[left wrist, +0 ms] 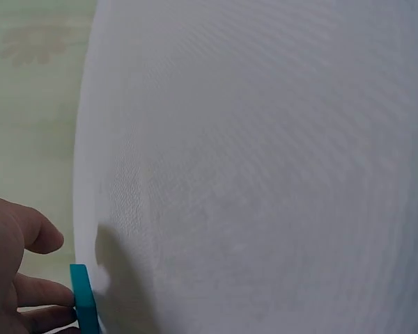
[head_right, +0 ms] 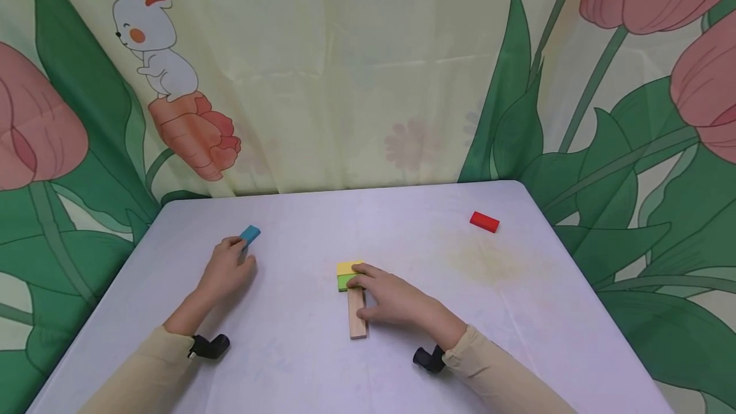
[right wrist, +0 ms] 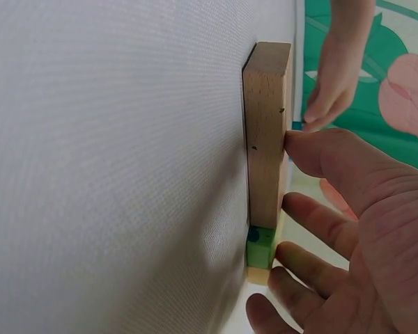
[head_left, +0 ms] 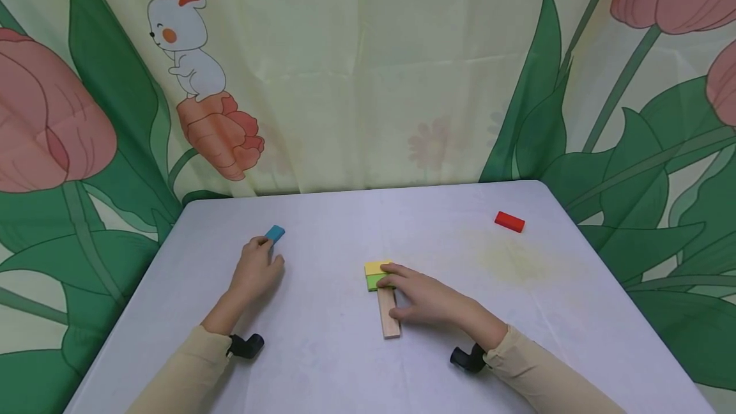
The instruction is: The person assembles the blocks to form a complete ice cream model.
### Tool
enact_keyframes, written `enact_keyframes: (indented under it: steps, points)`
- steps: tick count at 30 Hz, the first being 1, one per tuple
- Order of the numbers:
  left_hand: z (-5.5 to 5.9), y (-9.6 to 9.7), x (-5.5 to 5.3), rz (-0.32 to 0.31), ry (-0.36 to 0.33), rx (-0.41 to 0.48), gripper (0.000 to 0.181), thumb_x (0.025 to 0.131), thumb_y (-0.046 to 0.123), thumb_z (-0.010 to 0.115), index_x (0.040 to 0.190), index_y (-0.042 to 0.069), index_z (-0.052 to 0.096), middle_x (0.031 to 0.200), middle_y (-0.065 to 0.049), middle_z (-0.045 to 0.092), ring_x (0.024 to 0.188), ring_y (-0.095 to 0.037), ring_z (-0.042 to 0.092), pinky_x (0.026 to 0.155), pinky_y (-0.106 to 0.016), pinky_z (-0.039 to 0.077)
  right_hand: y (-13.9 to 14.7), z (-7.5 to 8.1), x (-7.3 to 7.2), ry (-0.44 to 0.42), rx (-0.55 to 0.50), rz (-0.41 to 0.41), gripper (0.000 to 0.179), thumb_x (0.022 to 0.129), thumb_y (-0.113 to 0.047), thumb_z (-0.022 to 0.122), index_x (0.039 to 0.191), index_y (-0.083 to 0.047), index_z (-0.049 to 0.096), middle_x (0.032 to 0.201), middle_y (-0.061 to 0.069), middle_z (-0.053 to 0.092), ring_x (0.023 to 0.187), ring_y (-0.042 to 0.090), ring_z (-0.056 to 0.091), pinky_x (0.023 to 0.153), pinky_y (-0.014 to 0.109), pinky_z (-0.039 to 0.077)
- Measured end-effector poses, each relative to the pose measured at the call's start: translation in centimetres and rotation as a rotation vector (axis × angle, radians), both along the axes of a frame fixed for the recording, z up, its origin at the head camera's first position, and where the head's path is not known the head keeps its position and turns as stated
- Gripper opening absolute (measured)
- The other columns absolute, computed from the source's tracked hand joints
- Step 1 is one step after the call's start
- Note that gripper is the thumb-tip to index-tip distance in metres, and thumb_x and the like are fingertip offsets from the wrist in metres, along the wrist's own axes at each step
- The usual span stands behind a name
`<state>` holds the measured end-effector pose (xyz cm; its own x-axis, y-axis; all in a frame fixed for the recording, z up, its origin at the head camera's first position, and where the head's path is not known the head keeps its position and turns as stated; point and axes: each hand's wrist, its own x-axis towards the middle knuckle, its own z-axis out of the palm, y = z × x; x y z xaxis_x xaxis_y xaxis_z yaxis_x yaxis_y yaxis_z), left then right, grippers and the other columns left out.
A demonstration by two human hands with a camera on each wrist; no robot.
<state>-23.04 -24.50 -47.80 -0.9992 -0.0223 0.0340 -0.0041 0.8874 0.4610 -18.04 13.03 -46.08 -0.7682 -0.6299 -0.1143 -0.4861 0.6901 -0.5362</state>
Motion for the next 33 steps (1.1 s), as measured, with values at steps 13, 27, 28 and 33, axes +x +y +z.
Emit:
enact_keyframes:
  steps: [13,27,28,33]
  points:
    - [0.2,2.2,-0.1,-0.096,0.015,-0.010,0.057,0.099,0.019,0.055,0.143,-0.017,0.049,0.150,-0.033,0.044,0.142,-0.049,0.042,0.114,-0.061,0.042,-0.1,0.0,0.1,-0.019,-0.005,0.000,0.049,0.092,-0.023,0.077,0.138,-0.017,0.061,0.165,0.006,0.038,0.151,0.031,0.039,0.117,0.052,0.042]
    - [-0.3,5.1,-0.9,-0.183,0.030,0.003,0.055,0.098,0.021,0.059,0.142,-0.012,0.054,0.151,-0.026,0.048,0.143,-0.043,0.044,0.116,-0.056,0.042,-0.2,-0.1,-0.1,-0.001,-0.014,0.016,0.048,0.093,-0.023,0.075,0.138,-0.018,0.061,0.165,0.006,0.038,0.150,0.031,0.041,0.116,0.051,0.043]
    - [-0.3,5.3,-0.9,-0.188,0.027,0.005,0.055,0.098,0.021,0.060,0.142,-0.012,0.053,0.151,-0.026,0.048,0.143,-0.043,0.044,0.116,-0.055,0.042,-0.2,-0.1,-0.1,-0.001,-0.014,0.016,0.048,0.093,-0.024,0.075,0.138,-0.018,0.061,0.165,0.007,0.038,0.150,0.031,0.041,0.116,0.052,0.043]
    - [-0.2,6.4,-1.0,-0.208,0.007,-0.001,0.056,0.099,0.023,0.060,0.144,-0.011,0.053,0.153,-0.024,0.048,0.145,-0.041,0.044,0.118,-0.054,0.041,-0.1,-0.1,-0.1,0.005,-0.011,0.018,0.048,0.092,-0.023,0.075,0.138,-0.018,0.062,0.164,0.007,0.039,0.149,0.031,0.042,0.115,0.051,0.044]
